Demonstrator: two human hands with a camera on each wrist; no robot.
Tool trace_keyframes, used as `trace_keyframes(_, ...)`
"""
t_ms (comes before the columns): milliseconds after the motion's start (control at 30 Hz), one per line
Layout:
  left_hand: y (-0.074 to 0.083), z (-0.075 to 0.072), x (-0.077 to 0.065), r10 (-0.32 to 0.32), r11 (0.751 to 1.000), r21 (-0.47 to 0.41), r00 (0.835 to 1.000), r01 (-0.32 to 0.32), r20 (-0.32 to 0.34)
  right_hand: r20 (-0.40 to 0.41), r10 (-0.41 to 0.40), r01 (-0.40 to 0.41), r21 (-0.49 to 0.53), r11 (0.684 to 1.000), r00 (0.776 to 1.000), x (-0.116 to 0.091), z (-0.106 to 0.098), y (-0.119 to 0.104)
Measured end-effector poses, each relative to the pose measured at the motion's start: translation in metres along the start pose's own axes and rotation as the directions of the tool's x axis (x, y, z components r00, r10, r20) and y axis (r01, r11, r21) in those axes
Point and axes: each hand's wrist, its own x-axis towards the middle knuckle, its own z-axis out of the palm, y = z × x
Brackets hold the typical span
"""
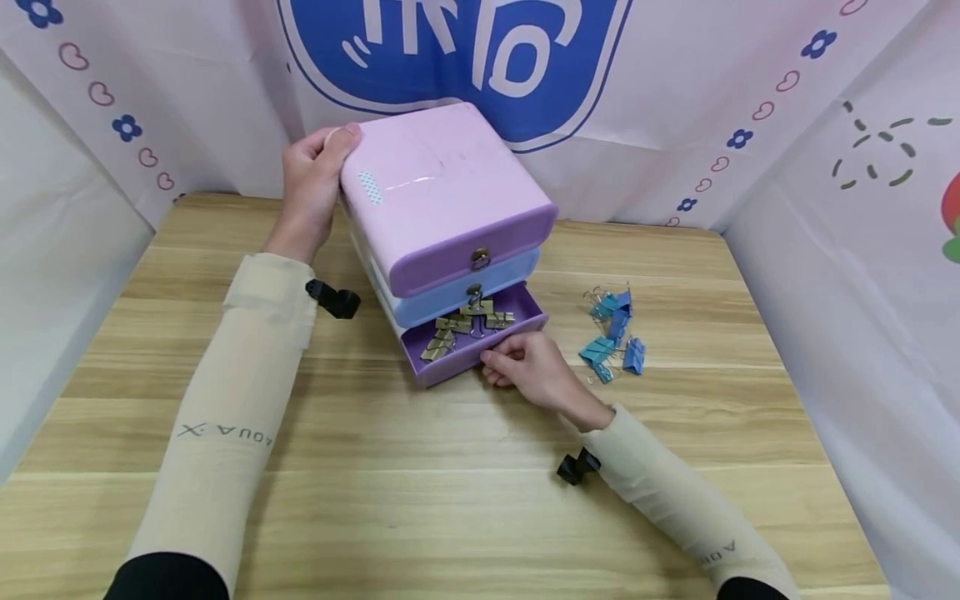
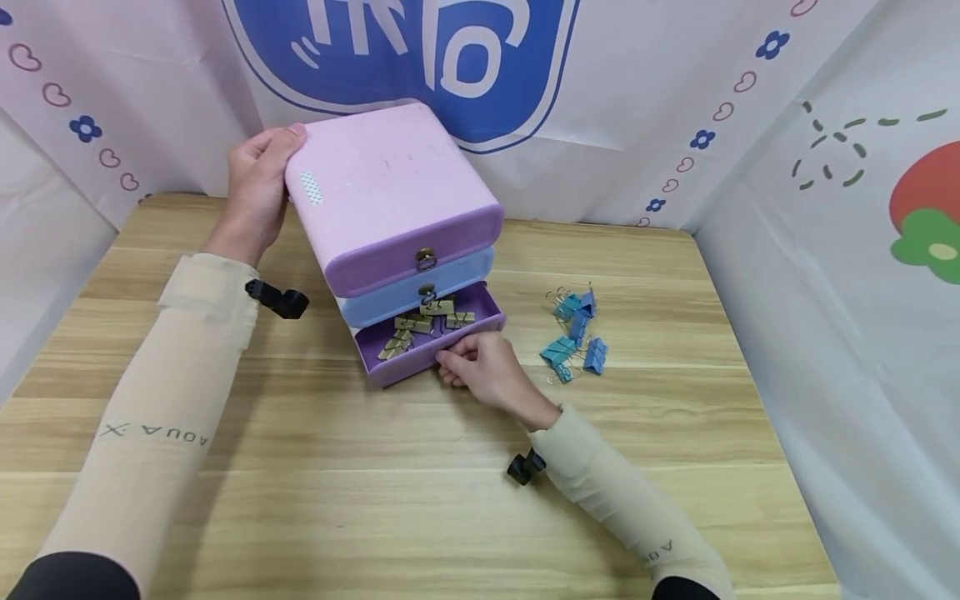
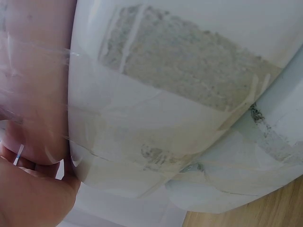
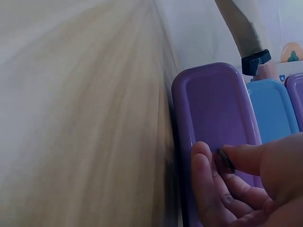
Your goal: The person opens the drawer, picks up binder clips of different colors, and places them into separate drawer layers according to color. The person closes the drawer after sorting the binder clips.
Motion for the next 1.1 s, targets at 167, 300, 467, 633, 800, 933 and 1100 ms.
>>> trace_keyframes(167, 0.001, 0.001, 0.0, -0.011, 1.0, 0.011, 1.0, 0.011, 0.009, -0.004, -0.027, 0.027, -0.023, 0.999, 1.0, 0.009, -0.001, -0.003)
trace_keyframes(300, 0.0, 0.001, 0.001, -0.015, 1.0, 0.017, 1.0, 0.014, 0.013, -0.003, -0.047, 0.047, -0.027, 0.999, 0.999, 0.017, -0.001, -0.006)
trace_keyframes(467, -0.001, 0.0, 0.001, -0.014, 1.0, 0.02, 1.0, 0.013, 0.013, -0.007, -0.064, 0.064, -0.026, 0.998, 0.998, 0.026, 0.0, -0.009)
trace_keyframes(633, -0.002, -0.001, -0.001, -0.011, 1.0, 0.024, 1.0, 0.011, 0.018, -0.016, -0.075, 0.075, -0.023, 0.997, 0.997, 0.035, 0.002, -0.011)
trace_keyframes(800, -0.001, -0.002, -0.003, -0.005, 1.0, 0.027, 1.0, 0.004, 0.019, -0.022, -0.079, 0.079, -0.018, 0.997, 0.997, 0.042, 0.004, -0.013)
trace_keyframes(933, -0.001, -0.002, -0.003, 0.002, 1.0, 0.027, 1.0, -0.003, 0.016, -0.023, -0.058, 0.058, -0.013, 0.998, 0.998, 0.046, 0.004, -0.015)
trace_keyframes(1100, 0.0, -0.002, -0.002, 0.007, 1.0, 0.027, 1.0, -0.007, 0.013, -0.025, -0.075, 0.074, -0.033, 0.997, 0.997, 0.051, 0.004, -0.016)
